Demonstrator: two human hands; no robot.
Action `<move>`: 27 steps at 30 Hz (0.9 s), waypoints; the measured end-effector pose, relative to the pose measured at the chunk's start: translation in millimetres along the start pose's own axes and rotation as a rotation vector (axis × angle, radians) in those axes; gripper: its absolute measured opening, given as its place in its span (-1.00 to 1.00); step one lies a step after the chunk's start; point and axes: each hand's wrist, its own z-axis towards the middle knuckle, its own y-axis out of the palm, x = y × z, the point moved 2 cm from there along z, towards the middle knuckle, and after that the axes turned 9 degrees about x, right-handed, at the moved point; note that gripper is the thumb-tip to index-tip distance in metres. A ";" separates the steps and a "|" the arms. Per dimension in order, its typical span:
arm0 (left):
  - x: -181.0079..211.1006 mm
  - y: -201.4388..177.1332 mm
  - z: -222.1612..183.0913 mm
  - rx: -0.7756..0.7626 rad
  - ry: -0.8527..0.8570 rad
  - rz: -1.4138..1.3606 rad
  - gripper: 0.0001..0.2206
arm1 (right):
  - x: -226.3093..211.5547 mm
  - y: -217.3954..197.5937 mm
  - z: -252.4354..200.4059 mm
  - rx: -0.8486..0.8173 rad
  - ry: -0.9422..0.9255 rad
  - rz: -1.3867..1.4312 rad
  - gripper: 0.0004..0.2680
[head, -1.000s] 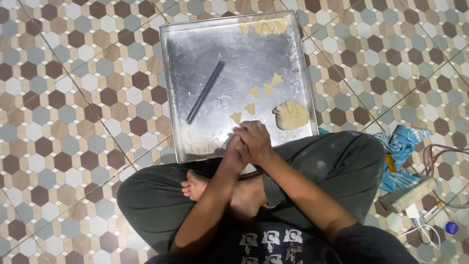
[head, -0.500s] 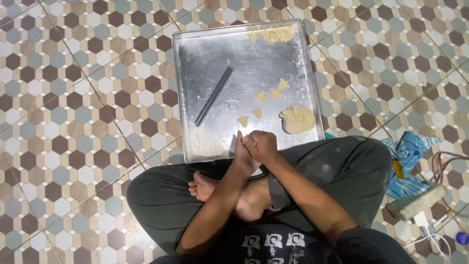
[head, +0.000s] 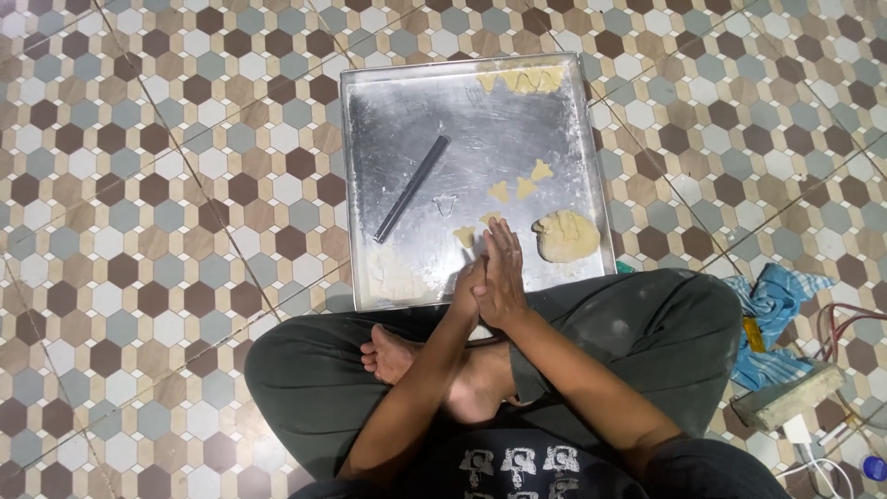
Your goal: Rolling out dough on a metal tray and shaping it into small pieces by hand.
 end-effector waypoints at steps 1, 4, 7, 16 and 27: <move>12.6 1.9 7.5 0.001 0.004 0.000 -0.44 | 2.9 0.7 0.1 0.001 -0.004 0.001 -0.27; 16.6 -2.0 19.0 0.236 -0.565 0.168 -0.53 | 9.4 3.1 -1.7 0.028 -0.012 -0.013 -0.27; -8.8 -12.3 26.4 0.413 -0.585 0.008 -0.50 | 10.4 7.3 -3.0 0.069 -0.052 -0.063 -0.32; 115.8 -0.4 20.0 0.343 -0.781 -0.663 -0.42 | 20.9 16.6 11.2 0.015 -0.092 -0.247 -0.79; 56.3 12.6 7.2 -0.222 -0.784 -0.551 -0.23 | 33.4 -11.0 13.8 0.176 0.190 -0.062 -0.62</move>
